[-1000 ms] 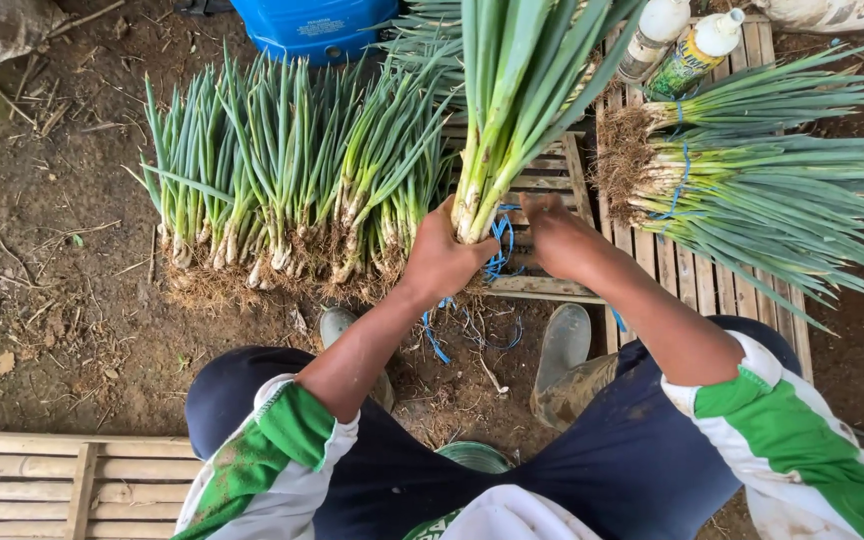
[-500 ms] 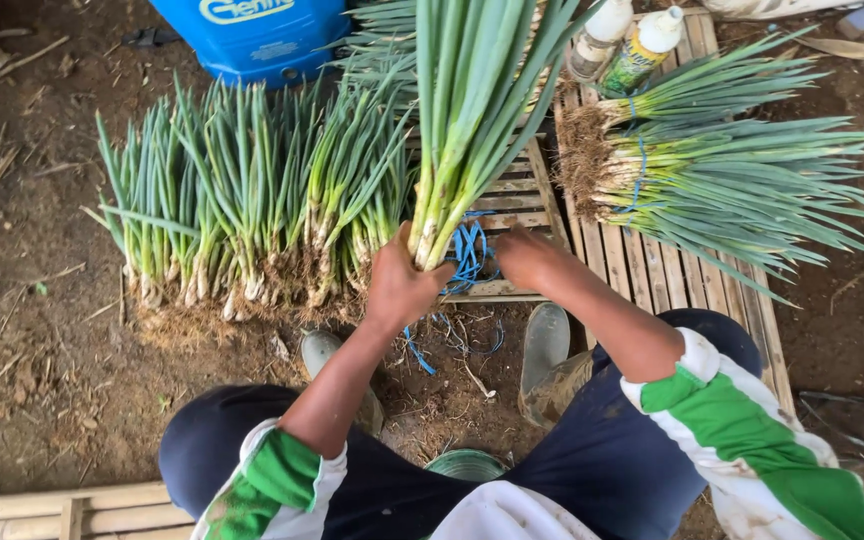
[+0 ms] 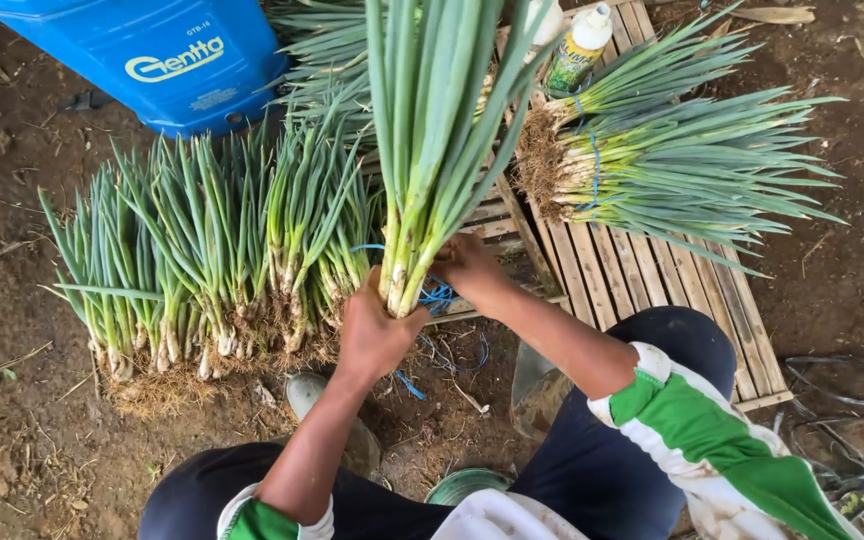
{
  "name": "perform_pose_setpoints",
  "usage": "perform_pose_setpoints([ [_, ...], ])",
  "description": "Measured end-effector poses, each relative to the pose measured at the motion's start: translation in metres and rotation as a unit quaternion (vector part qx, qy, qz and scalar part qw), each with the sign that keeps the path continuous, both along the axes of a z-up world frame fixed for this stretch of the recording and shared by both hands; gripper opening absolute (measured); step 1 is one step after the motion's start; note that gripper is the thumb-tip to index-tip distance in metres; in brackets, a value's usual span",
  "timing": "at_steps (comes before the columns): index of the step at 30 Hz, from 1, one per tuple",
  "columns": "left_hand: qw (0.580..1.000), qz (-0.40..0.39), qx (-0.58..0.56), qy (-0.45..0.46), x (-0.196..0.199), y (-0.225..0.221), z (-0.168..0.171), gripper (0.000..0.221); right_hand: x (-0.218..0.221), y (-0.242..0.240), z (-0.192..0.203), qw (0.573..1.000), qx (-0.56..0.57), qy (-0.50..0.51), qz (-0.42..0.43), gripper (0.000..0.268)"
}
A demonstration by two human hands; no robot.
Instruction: Gathering green onions into bunches and tying them with blue plastic string.
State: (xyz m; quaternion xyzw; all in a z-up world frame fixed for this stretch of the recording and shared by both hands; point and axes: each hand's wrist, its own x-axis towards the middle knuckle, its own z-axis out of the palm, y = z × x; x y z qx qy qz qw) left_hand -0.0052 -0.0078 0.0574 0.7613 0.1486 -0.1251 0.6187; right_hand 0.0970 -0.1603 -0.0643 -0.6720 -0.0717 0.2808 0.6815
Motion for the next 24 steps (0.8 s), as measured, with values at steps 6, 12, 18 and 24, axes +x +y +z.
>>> perform_pose_setpoints([
  [6,0.998,-0.013,0.059,0.007,0.001,0.003,-0.036,0.076,-0.001,0.001,-0.002,1.0,0.007,0.002,-0.003,0.028],
  [12,0.999,-0.028,0.03,-0.028,0.009,-0.003,-0.002,0.079,-0.001,-0.006,-0.005,0.999,0.019,0.005,0.027,0.03],
  [18,0.997,-0.048,0.054,-0.026,0.0,-0.002,0.005,0.092,-0.001,-0.006,-0.008,0.998,0.026,0.005,0.054,0.031],
  [24,0.994,-0.052,0.071,-0.058,-0.004,0.0,-0.005,0.089,-0.001,-0.012,-0.011,0.997,0.031,0.007,0.069,0.032],
])
